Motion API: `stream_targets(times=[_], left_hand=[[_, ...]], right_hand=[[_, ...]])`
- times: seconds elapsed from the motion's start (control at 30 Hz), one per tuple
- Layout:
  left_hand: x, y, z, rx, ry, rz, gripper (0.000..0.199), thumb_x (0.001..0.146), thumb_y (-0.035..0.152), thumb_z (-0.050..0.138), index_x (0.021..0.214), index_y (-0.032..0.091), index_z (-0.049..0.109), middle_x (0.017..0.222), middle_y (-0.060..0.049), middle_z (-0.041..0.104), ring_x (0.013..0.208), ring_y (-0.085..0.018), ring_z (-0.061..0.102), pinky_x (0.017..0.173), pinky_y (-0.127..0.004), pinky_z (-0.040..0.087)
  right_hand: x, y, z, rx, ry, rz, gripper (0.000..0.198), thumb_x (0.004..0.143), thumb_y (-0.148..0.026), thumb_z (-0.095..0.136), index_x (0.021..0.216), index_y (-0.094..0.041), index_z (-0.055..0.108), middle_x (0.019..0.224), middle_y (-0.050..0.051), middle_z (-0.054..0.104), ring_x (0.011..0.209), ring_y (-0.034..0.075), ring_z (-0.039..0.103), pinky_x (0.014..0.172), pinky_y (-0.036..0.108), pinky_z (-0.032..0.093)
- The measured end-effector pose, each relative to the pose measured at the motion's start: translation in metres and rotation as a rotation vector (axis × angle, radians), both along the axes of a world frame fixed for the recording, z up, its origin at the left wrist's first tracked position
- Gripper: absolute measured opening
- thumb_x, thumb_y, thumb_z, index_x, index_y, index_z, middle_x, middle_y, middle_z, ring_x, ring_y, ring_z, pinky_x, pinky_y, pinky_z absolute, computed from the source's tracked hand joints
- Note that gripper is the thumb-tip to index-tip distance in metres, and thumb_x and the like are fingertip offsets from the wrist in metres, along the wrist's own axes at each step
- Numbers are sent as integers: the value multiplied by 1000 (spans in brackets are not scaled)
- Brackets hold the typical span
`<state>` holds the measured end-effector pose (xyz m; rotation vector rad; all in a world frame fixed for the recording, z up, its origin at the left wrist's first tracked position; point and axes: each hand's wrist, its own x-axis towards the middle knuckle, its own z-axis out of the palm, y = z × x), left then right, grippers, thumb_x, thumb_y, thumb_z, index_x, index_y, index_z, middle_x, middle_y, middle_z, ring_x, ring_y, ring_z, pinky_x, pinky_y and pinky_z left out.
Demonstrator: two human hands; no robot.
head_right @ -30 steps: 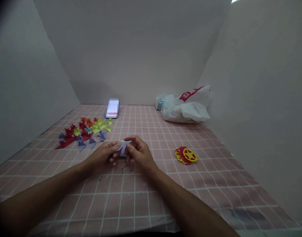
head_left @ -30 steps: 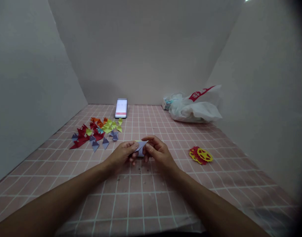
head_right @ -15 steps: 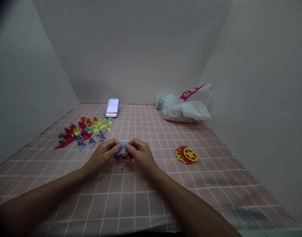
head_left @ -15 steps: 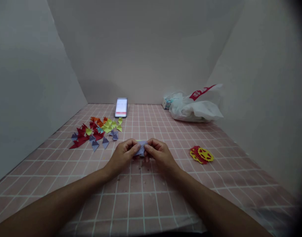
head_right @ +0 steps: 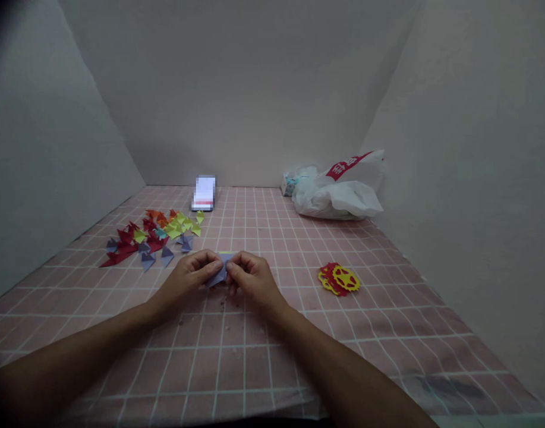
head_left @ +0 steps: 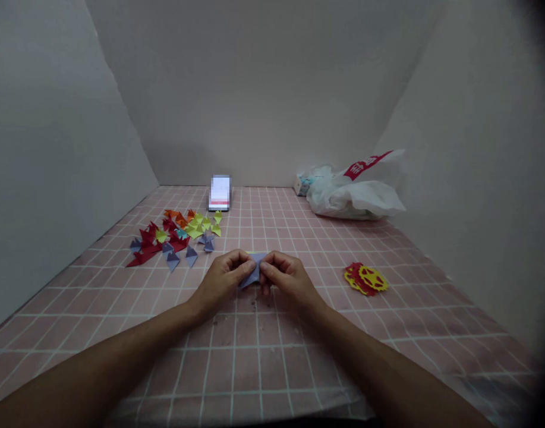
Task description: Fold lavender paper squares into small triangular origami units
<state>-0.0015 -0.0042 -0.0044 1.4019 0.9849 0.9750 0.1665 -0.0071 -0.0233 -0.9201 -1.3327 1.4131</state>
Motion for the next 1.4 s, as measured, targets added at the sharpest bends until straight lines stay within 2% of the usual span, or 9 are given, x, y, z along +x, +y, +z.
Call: stream_targets(times=[0.2,0.43,0.6,0.8,1.2,1.4], left_hand=[[2,-2,5,34,88,21,24,80,36,65,68,17,58,65,3,55,59,-12,50,56,-23,40],[2,-3,6,3,25,-15,25,82,37,64,70,17,56,62,2,57,56,-11,49,55,-23,40],[2,-3,3,-18,-18,-38,26,83,39,64,72,17,56,64,2,59,56,-11,50,56,-24,40],[2,-3,3,8,24,-28,25,83,38,64,72,17,56,64,2,58,57,-11,48,56,-23,38],[3,-5,7,72,103,-7,23,82,35,61,69,17,56,64,2,55,60,-13,50,56,-24,41],[2,-4,4,101,126,-17,22,83,35,61,70,17,56,68,2,52,64,-12,47,59,-24,39]], right_hand=[[-4,-7,2,-39,-49,-56,20,83,-30,62,68,-20,55,51,-6,53,41,9,50,42,21,39],[0,-2,-2,-38,58,59,20,83,-36,63,75,-18,60,62,-3,61,45,10,58,46,23,46],[1,-1,-2,-33,51,59,20,84,-35,64,76,-17,61,62,-3,62,45,9,59,47,23,46],[0,-3,1,-43,41,54,21,83,-35,64,73,-18,60,60,-3,61,44,9,57,45,22,45],[-4,-6,1,-57,-16,-14,18,83,-31,61,70,-19,57,54,-5,57,41,9,52,41,22,41],[-4,-9,0,-8,-78,-45,20,85,-32,60,69,-20,55,52,-5,54,41,9,50,41,21,38]])
